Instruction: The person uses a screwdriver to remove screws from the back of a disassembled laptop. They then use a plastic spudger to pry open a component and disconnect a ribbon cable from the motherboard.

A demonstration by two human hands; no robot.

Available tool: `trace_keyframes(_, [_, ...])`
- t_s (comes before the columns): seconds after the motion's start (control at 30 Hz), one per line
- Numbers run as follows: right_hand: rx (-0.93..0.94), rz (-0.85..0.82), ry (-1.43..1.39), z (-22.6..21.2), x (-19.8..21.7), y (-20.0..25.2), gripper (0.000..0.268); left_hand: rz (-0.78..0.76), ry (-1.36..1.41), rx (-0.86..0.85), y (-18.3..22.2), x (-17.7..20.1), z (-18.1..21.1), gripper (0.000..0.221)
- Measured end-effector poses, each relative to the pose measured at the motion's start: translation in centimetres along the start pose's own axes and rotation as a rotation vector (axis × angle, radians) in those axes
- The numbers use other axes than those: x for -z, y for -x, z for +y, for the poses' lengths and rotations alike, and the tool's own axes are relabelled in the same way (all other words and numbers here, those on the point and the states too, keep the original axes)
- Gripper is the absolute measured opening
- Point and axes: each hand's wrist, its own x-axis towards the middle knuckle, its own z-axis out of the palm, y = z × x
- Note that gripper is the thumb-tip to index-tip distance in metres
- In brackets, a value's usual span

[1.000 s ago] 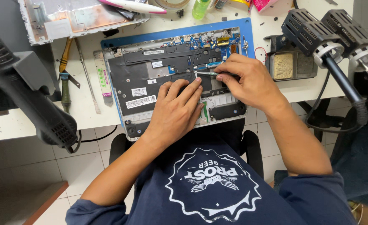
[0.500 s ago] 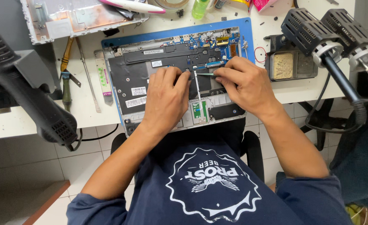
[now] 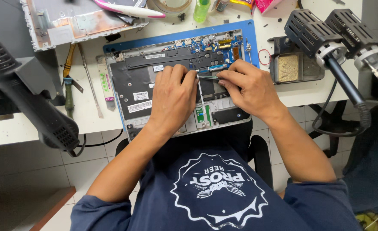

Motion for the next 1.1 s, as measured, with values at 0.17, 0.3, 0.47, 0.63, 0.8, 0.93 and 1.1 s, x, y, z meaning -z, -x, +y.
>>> trace_keyframes(0.17, [0.002,-0.022,0.003,0.0,0.4,-0.1,0.012,-0.053,-0.005,0.042,0.4,0.6,0.2,0.011])
trace_keyframes(0.3, [0.038,-0.004,0.020,0.4,0.4,-0.4,0.013,-0.015,-0.005,0.031,0.4,0.6,0.0,0.011])
trace_keyframes(0.47, [0.084,0.021,0.166,1.4,-0.1,0.0,0.016,0.034,-0.016,-0.032,-0.3,-0.5,-1.0,0.006])
trace_keyframes(0.63, [0.101,0.060,0.193,1.3,-0.3,0.0,0.013,0.025,-0.045,-0.100,-0.9,-1.9,-2.2,0.005])
trace_keyframes(0.8, [0.122,0.082,0.217,1.5,-0.5,0.2,0.012,0.048,-0.050,-0.126,-1.3,-2.4,-2.6,0.009])
trace_keyframes(0.93, [0.125,0.090,0.211,1.6,-0.6,0.1,0.012,0.086,-0.095,-0.177,-1.3,-2.9,-2.8,0.011])
trace_keyframes(1.1, [0.135,0.095,0.208,1.7,-0.6,0.1,0.014,0.098,-0.140,-0.238,-1.5,-3.1,-3.0,0.011])
